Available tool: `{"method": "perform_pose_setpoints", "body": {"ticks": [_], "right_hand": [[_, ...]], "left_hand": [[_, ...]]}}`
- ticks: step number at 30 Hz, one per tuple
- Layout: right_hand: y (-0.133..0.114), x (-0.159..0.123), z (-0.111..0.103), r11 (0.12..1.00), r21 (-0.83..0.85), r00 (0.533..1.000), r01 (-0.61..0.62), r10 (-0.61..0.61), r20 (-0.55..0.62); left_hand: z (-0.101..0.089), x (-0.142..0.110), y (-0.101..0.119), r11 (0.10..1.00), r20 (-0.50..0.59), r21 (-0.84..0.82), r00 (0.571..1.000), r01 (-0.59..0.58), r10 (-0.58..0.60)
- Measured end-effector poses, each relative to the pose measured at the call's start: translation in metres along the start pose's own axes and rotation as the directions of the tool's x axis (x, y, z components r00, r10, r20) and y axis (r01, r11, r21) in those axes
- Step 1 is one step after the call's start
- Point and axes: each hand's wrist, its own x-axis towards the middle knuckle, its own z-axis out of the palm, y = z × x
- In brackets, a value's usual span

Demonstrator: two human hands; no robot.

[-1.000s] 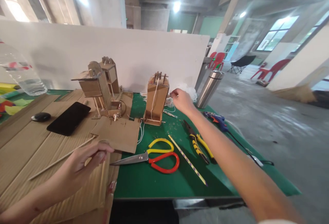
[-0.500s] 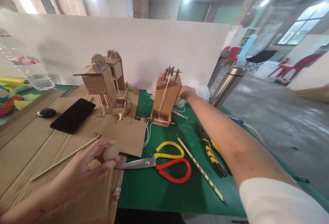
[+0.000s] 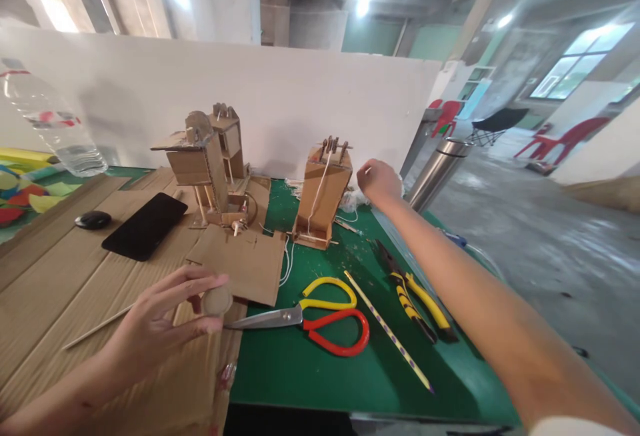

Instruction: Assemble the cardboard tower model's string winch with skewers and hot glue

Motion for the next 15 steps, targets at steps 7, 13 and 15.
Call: {"method": "perform_pose_setpoints", "body": {"ticks": [7,13,15], "right_hand": [[-0.040,-0.087,-0.076,0.958,0.215,0.976,0.192,-0.163,-0.144],[-0.088,-0.140,-0.088,0.832,0.264,0.636,0.487,-0.546,0.546],[-0.093,-0.146,-0.078,0.831,0.258,0.559,0.493,-0.530,0.637]], "left_hand": [[0.003,-0.002,0.003,1.000,-0.031,0.005,0.999,0.023,-0.023],[0.014,-0.009,0.002,0.964,-0.064,-0.041,0.963,0.261,-0.263],[0.014,-0.010,0.000,0.960,-0.033,-0.001,0.960,0.279,-0.279]]}}
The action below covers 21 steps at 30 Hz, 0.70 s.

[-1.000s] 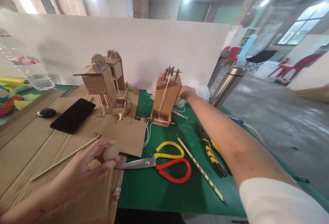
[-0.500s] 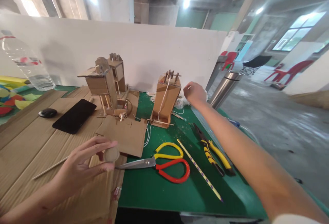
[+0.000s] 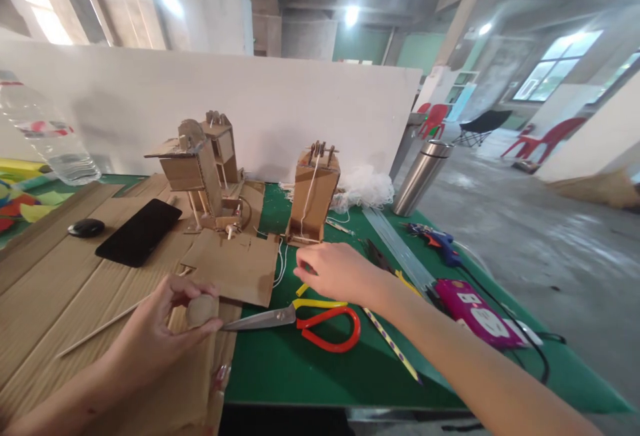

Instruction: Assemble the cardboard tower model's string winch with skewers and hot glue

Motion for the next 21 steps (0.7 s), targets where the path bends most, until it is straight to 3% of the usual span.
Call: {"method": "perform_pose_setpoints", "body": {"ticks": [6,14,18,21], "right_hand": [[-0.007,0.017,0.033,0.999,0.037,0.999,-0.029,0.027,0.047],[-0.031,0.029,0.045,0.994,-0.020,0.995,0.103,-0.103,0.011],[-0.039,0.026,0.046,0.993,-0.020,0.993,0.117,-0.117,0.016],[-0.040,0.024,0.047,0.989,0.002,0.989,0.146,-0.146,0.020]], "left_hand": [[-0.004,0.001,0.003,0.990,0.047,0.144,0.999,-0.006,0.000],[-0.018,0.003,0.003,0.947,0.084,0.296,0.991,-0.124,0.103],[-0.032,0.012,-0.005,0.918,-0.042,0.395,0.998,-0.034,0.055],[-0.039,0.019,-0.016,0.922,-0.035,0.374,0.995,0.096,-0.089]]}}
